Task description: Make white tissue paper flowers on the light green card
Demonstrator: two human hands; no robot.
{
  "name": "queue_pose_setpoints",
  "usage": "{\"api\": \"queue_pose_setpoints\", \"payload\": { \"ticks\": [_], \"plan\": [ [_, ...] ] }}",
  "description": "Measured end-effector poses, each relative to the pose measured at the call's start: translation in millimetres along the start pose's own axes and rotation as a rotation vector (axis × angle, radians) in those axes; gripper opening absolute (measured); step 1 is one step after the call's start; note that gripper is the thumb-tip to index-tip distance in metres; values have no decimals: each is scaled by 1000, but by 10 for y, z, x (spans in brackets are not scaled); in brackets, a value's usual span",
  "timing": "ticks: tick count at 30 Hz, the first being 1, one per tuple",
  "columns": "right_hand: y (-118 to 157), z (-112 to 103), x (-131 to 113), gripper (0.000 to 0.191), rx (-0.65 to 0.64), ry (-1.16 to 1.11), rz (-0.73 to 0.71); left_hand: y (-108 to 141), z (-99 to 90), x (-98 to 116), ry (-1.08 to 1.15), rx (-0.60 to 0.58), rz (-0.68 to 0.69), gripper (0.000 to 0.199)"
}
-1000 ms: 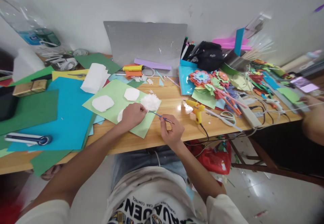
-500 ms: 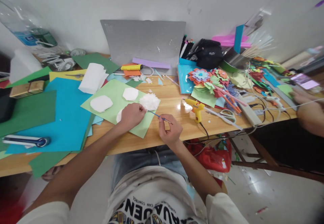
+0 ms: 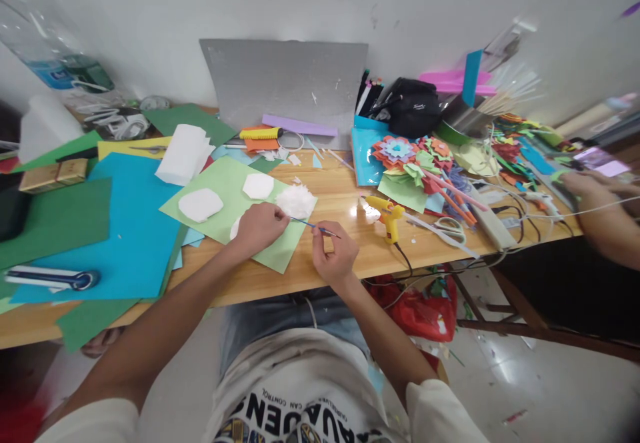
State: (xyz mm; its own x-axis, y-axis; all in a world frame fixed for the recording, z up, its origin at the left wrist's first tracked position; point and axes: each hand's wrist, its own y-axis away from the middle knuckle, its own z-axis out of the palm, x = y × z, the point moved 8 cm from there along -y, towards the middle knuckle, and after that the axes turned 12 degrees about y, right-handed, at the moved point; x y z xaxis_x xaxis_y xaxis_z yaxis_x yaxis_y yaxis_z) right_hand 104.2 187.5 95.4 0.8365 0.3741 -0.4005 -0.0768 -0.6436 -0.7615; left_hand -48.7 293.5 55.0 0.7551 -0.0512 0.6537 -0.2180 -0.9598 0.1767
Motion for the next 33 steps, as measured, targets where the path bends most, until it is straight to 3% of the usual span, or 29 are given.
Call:
{"api": "queue_pose_setpoints", "payload": {
  "ticks": [25, 30, 33],
  "plan": [
    [-42, -14, -42, 9, -6, 18, 19, -12, 26, -4, -82, 8, 14, 33],
    [-26, -196, -38, 14, 20, 11, -14, -10, 5, 4, -84, 5, 22, 32],
    [46, -368, 62, 26, 31, 89, -111, 15, -77, 57, -77, -20, 79, 37]
  ]
}}
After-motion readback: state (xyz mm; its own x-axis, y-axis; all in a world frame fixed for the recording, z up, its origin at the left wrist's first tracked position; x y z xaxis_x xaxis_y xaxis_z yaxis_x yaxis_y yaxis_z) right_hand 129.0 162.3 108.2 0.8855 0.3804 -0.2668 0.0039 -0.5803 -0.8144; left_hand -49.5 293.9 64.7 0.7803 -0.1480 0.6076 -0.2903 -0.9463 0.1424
